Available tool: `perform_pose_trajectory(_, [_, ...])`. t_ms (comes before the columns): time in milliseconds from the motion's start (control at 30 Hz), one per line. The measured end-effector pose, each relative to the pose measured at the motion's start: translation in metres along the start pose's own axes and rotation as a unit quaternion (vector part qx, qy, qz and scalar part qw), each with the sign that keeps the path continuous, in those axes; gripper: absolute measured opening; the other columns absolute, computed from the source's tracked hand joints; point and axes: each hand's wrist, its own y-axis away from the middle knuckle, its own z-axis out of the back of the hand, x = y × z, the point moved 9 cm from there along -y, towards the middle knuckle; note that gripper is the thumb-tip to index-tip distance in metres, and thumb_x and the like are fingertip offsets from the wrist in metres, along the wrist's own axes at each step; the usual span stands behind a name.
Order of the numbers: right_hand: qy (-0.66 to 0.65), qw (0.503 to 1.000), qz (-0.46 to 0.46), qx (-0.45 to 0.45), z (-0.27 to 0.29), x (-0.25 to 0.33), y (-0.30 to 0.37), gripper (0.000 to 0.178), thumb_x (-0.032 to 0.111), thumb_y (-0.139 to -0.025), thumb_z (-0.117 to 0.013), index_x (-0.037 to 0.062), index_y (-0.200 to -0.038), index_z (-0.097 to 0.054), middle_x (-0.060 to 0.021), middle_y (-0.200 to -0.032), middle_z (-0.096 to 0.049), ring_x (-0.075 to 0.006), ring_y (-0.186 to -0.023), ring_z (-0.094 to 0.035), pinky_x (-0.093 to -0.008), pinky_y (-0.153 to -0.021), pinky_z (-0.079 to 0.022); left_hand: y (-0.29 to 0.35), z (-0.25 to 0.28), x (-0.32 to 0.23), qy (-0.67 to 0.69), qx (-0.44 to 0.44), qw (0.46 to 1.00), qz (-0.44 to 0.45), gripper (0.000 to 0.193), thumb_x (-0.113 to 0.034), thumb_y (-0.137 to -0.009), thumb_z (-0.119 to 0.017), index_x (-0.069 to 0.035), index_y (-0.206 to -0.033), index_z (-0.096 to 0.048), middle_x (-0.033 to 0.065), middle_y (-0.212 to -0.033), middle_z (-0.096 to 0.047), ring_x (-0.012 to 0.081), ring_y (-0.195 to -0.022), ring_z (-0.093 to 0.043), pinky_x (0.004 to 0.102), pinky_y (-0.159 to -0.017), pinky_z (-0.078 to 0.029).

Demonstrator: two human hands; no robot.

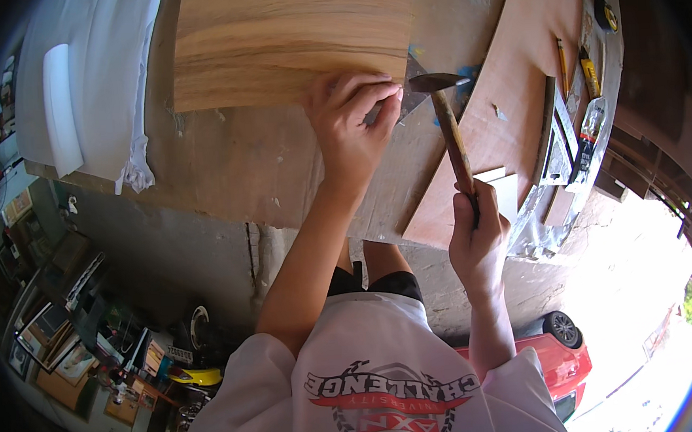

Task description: The person assembles a rectangular wooden frame by nailing thin wooden strips to a flat board. They repeatedly pick up nails, position the strips, and hammer them into place. The person also moves around the workshop to retrieve additional nails from a storage box.

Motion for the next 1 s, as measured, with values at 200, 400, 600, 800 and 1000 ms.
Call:
perform_pose_trajectory(200, [0.02,0.998,0.041,-0.051,0.002,0.012,-0.001,0.013,0.005,-0.1,-0.061,-0.0009,-0.112,-0.059,-0.0154,-0.078,-0.064,-0.0338,-0.063,-0.07,-0.0395,-0.053,-0.052,-0.003,0.003,-0.007,-0.02,-0.008,1.0,-0.018,0.015,-0.01,-0.075,-0.086,-0.017,-0.086,-0.079,-0.007,-0.095,-0.076,0.0194,-0.097,-0.063,0.0363,-0.092,-0.04])
perform_pose_trajectory(400, [0.053,0.997,0.028,-0.042,-0.004,0.008,0.002,0.012,0.009,-0.102,-0.058,0.0005,-0.111,-0.06,-0.0131,-0.072,-0.063,-0.0313,-0.059,-0.069,-0.0379,-0.053,-0.052,-0.003,0.005,-0.006,-0.018,-0.006,1.0,-0.009,0.017,-0.01,-0.073,-0.087,-0.018,-0.086,-0.079,-0.0086,-0.094,-0.075,0.02,-0.097,-0.062,0.0371,-0.093,-0.04])
perform_pose_trajectory(600, [0.038,0.995,0.049,-0.076,0.005,0.012,0.003,0.013,0.011,-0.103,-0.058,0.0009,-0.112,-0.06,-0.0125,-0.072,-0.063,-0.0275,-0.056,-0.067,-0.036,-0.051,-0.05,-0.002,0.002,-0.005,-0.014,-0.013,1.0,-0.01,0.016,-0.01,-0.071,-0.085,-0.017,-0.084,-0.077,-0.0085,-0.095,-0.072,0.0204,-0.1,-0.061,0.0413,-0.094,-0.039])
perform_pose_trajectory(800, [0.065,0.998,0.003,-0.026,-0.006,0.002,0.002,0.014,0.01,-0.103,-0.058,-0.0002,-0.112,-0.061,-0.0172,-0.082,-0.069,-0.0315,-0.065,-0.072,-0.0387,-0.056,-0.053,-0.001,0.003,-0.003,-0.011,-0.008,1.0,0.0,0.017,-0.01,-0.073,-0.087,-0.017,-0.085,-0.077,-0.0087,-0.095,-0.074,0.0201,-0.097,-0.062,0.0373,-0.09,-0.041])
perform_pose_trajectory(1000, [-0.004,0.996,0.049,-0.072,0.003,0.01,0.007,0.015,0.012,-0.104,-0.057,-0.0004,-0.111,-0.061,-0.014,-0.075,-0.066,-0.0271,-0.058,-0.068,-0.0381,-0.053,-0.05,-0.001,0.002,-0.003,-0.007,-0.003,1.0,0.001,0.016,-0.01,-0.073,-0.087,-0.016,-0.084,-0.078,-0.0071,-0.095,-0.075,0.0204,-0.097,-0.063,0.036,-0.089,-0.042])
